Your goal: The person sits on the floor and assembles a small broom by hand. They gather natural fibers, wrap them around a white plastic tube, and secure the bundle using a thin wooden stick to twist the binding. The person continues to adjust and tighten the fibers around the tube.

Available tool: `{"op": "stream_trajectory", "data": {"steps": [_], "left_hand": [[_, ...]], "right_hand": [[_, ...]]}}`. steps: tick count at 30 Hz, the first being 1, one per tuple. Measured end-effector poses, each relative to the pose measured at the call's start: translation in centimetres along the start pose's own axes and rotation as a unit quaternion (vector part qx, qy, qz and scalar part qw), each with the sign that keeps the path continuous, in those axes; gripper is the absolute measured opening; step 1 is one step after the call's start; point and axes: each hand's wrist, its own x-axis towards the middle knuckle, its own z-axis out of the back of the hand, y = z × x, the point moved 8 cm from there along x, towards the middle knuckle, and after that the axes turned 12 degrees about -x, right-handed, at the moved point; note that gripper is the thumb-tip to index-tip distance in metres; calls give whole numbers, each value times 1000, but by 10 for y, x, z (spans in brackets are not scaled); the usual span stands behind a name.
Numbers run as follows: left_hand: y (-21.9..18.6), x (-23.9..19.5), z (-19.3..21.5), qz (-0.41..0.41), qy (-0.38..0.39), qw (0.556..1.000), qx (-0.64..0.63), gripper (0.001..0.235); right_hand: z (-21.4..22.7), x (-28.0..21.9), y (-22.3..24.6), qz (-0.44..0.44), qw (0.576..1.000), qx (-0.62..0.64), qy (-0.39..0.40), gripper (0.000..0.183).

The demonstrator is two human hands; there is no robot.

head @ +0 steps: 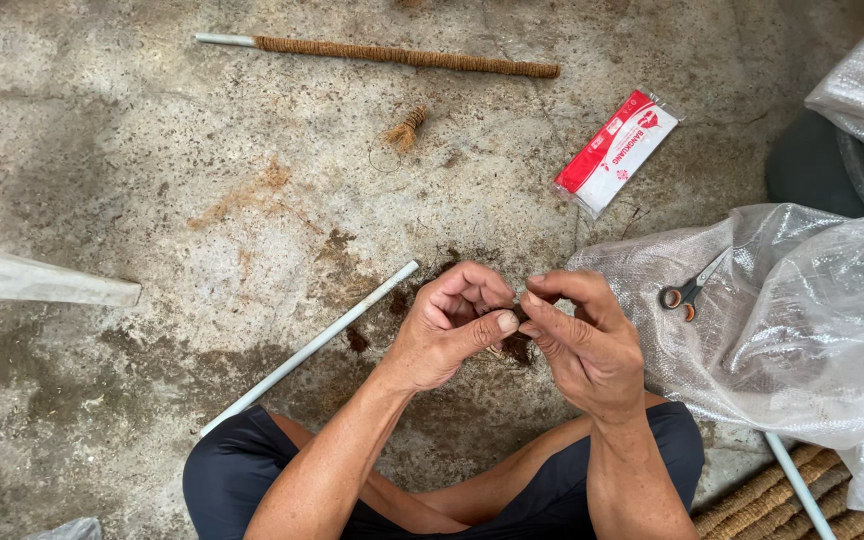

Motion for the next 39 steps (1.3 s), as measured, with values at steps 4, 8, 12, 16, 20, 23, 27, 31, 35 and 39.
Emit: {"op": "stream_trajectory", "data": {"steps": [4, 8, 12, 16, 20, 23, 27, 31, 35, 39], "left_hand": [[7, 0, 5, 8, 3, 1000, -2, 13], [13, 1, 6, -2, 0, 1000, -21, 9], [13, 2, 3, -2, -6, 1000, 8, 11], [14, -1, 7, 2, -24, 998, 50, 19], [8, -1, 9, -5, -40, 995, 97, 23], [1, -1, 6, -36, -38, 991, 122, 22], [-4, -7, 4, -52, -60, 989, 126, 22], [-19, -19, -1, -100, -95, 968, 209, 22], [-31, -28, -6, -140, -120, 956, 227, 20], [-35, -34, 7, -100, -129, 973, 161, 19]], "right_hand": [[2, 7, 10, 9, 1000, -29, -7, 32], [4, 9, 11, 0, 999, -32, -16, 25], [8, 13, 8, -14, 999, -38, -22, 19], [9, 12, 3, -56, 997, -45, -18, 16], [8, 14, 1, -84, 995, -48, -18, 16], [6, 15, -1, -102, 994, -39, -18, 16], [4, 17, 6, -108, 993, -57, -5, 18], [-1, 20, 22, -105, 992, -77, 2, 17], [-9, 24, 40, -100, 991, -86, 10, 17], [-19, 26, 48, -140, 988, -59, 34, 18]]}}
